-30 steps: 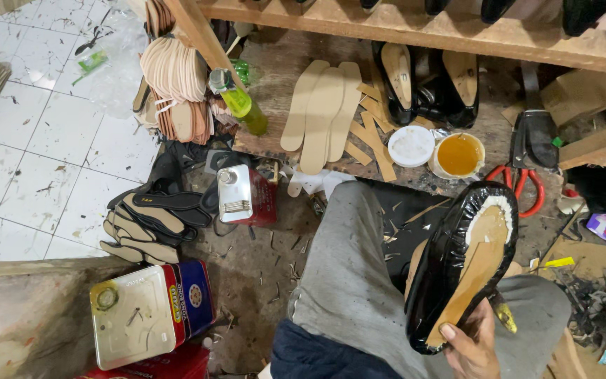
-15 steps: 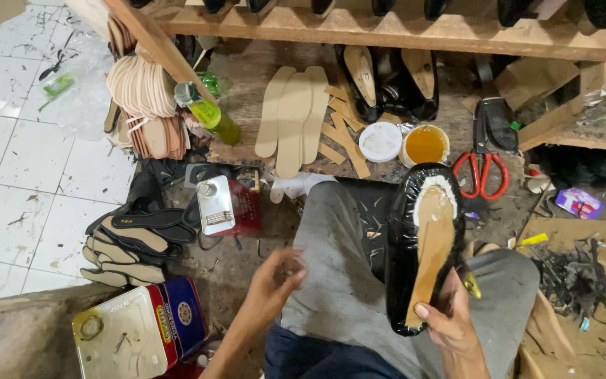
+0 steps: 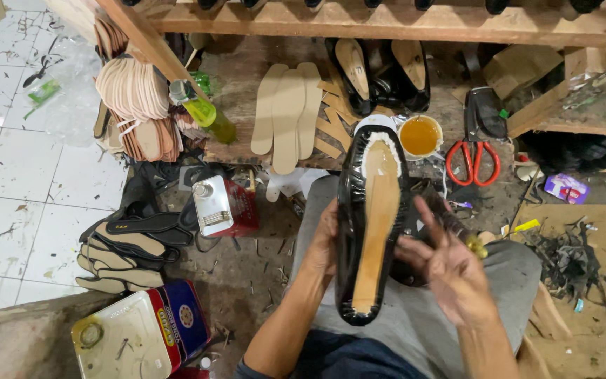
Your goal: The person applies glue to the sole of a black high-heeled shoe using a brush. They repeatedly dip the brush into a container and spread the adhesive along the shoe's edge, then place the shoe on a shelf and repeat the process on another shoe.
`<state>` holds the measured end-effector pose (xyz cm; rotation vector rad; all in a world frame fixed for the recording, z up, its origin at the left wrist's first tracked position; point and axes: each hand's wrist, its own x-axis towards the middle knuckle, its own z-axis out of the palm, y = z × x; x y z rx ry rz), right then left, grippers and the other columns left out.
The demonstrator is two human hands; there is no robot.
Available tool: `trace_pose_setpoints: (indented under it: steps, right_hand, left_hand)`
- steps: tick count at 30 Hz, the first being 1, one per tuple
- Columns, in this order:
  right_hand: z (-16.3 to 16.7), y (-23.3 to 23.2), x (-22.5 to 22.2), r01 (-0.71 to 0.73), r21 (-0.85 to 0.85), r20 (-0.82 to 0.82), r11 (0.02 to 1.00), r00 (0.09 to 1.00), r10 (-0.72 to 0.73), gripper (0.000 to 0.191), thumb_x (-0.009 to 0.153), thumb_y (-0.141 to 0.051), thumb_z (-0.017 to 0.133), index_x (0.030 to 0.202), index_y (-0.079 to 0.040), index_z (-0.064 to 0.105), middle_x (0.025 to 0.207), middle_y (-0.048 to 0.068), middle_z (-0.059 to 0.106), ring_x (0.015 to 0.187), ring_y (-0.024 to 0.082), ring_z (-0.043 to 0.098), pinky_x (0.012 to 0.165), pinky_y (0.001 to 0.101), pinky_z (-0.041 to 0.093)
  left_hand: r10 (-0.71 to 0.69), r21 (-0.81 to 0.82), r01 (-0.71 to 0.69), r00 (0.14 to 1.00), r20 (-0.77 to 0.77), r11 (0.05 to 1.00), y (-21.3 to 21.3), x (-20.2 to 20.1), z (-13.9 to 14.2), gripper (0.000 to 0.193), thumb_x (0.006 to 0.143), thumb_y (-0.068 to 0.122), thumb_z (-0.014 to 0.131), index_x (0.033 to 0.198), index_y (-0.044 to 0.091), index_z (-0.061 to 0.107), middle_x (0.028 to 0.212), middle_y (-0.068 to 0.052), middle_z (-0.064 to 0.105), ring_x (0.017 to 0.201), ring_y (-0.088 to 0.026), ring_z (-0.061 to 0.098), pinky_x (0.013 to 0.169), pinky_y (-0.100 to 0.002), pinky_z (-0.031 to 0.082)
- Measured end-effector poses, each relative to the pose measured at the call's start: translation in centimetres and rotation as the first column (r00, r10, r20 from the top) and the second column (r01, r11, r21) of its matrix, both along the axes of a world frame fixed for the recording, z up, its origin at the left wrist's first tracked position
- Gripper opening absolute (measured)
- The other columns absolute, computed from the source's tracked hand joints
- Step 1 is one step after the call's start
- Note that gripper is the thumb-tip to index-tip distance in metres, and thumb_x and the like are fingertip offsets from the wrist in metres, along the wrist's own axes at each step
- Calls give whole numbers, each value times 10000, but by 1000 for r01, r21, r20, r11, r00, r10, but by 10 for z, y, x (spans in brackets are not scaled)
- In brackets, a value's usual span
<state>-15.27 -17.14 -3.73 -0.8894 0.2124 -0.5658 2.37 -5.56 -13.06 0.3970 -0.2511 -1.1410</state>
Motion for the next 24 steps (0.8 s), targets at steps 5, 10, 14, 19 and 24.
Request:
trace_pose_setpoints:
  steps: [5,10,14,19,24]
  right_hand:
    - [-40,-84,34,421,-372,-271,827,803,-531,287,976,-19,719,1258,15,682,1020,97,708,861,169,650,768,302,533]
    - [-65,-153,66,69,-971,-122,229,680,-723,199,973,-138,774,1106,8,747,931,122,684,809,232,635,750,365,499]
    - [-76,-168,79,-189,-980,-73,-68,647,-759,295,954,-235,814,884,16,675,932,177,644,914,366,608,826,470,418]
    - [-78,-170,91,-267,-956,-94,-121,672,-734,273,908,-245,789,837,-14,663,940,164,655,925,363,615,838,507,378]
    - [-68,-176,82,-257,-962,-105,-90,656,-747,290,973,-248,768,894,-3,633,981,182,641,956,381,597,860,495,386]
  left_hand:
    - [101,227,-76,990,-99,971,47,7,1,875,973,620,640,1556,0,438,1347,-178,635,1146,-275,678,989,-435,553]
    - [177,290,-180,984,35,940,92,2,-12,810,925,564,628,1561,124,389,1396,-122,602,1180,-232,667,976,-384,573]
    - [197,342,-178,980,-21,922,121,-10,-20,742,966,572,598,1497,88,416,1317,-170,624,1114,-278,667,909,-417,587]
    - [195,342,-197,980,39,919,126,-17,-1,761,992,573,597,1542,74,431,1329,-144,618,1102,-231,645,904,-370,551]
    - [175,376,-228,970,170,898,117,-14,28,832,895,579,652,1501,52,435,1344,-103,619,1157,-190,645,968,-342,551]
